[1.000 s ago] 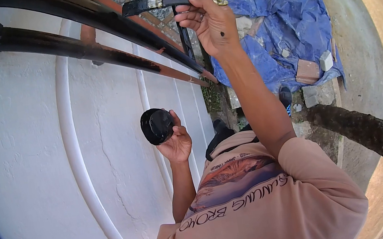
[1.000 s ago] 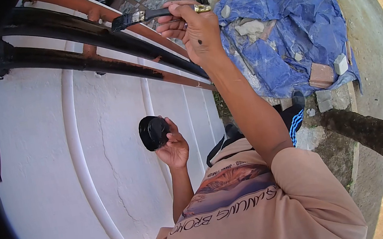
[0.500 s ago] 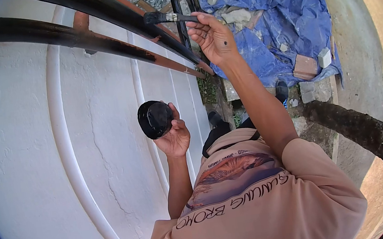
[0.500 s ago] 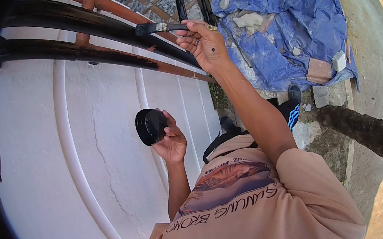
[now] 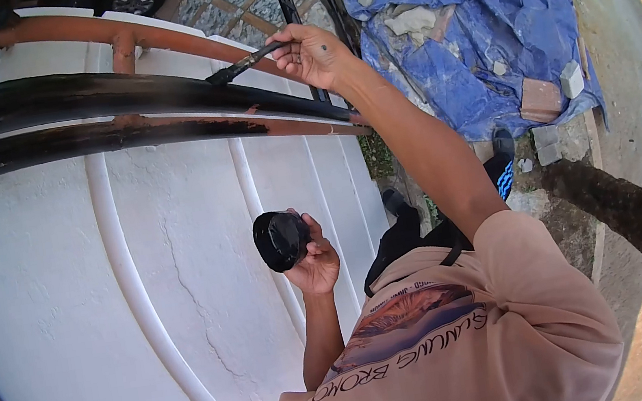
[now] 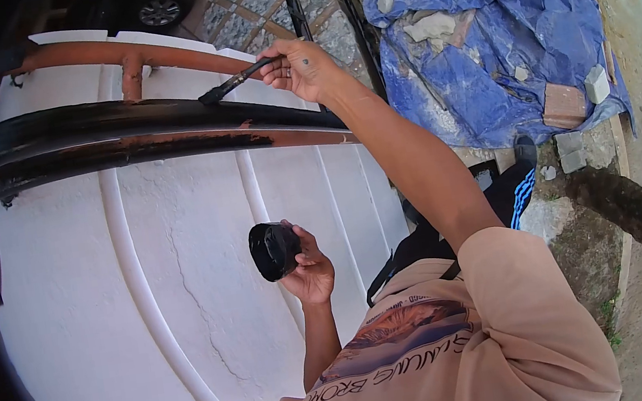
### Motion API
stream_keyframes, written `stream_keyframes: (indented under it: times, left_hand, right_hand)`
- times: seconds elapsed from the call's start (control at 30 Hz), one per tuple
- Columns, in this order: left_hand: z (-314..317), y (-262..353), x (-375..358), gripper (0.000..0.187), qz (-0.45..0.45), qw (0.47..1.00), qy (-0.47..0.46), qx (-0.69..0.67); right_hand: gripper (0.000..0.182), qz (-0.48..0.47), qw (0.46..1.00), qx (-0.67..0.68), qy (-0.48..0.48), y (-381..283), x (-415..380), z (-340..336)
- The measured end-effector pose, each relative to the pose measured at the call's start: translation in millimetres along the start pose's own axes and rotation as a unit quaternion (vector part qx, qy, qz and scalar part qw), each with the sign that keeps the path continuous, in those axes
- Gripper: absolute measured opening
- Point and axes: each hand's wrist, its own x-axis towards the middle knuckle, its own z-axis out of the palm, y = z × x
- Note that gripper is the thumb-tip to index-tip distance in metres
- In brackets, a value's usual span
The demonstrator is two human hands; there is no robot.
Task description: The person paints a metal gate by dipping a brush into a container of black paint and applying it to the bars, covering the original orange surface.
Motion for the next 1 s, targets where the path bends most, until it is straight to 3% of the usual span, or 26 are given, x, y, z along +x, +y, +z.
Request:
stream_keyframes:
  times: [0.17,0.3,0.4,0.43,0.57,0.67,0.9,1.0]
  left_hand:
    - [0.0,-5.2,8.1,0.048,-0.012,1.000,0.002,0.005]
    - [2.3,-5.3,18.2,0.046,-0.021,1.000,-0.003,0.005]
    - [0.1,-1.7,24.7,0.046,-0.021,1.000,0.001,0.006]
    - [0.3,0.4,26.6,0.046,-0.023,1.000,-0.001,0.005]
    - [-2.9,9.3,32.2,0.047,-0.031,0.999,-0.007,-0.001]
    - [-3.3,8.5,38.3,0.047,-0.033,0.999,0.002,-0.007]
    - [-0.5,14.5,44.4,0.049,-0.028,1.000,0.010,-0.003]
    - [1.4,15.4,46.4,0.048,-0.028,1.000,0.009,-0.003]
  right_hand:
    - [0.017,0.029,0.978,-0.133,0.157,9.4,1.5,-71.5]
    - [0.019,-0.016,0.996,-0.022,0.089,-0.7,9.2,-70.8]
    - [0.020,0.008,0.994,-0.102,0.036,9.5,7.6,-66.6]
    - [0.021,0.008,0.993,-0.103,0.060,12.7,7.9,-73.9]
    - [0.029,-0.049,0.922,-0.351,0.160,-7.0,5.1,-98.9]
    - [0.033,-0.087,0.804,-0.572,0.137,-12.9,5.9,-76.5]
    - [0.033,-0.259,0.796,-0.545,0.039,-33.1,-8.5,42.8]
    - [0.032,-0.327,0.829,-0.453,-0.017,-46.3,-8.6,81.3]
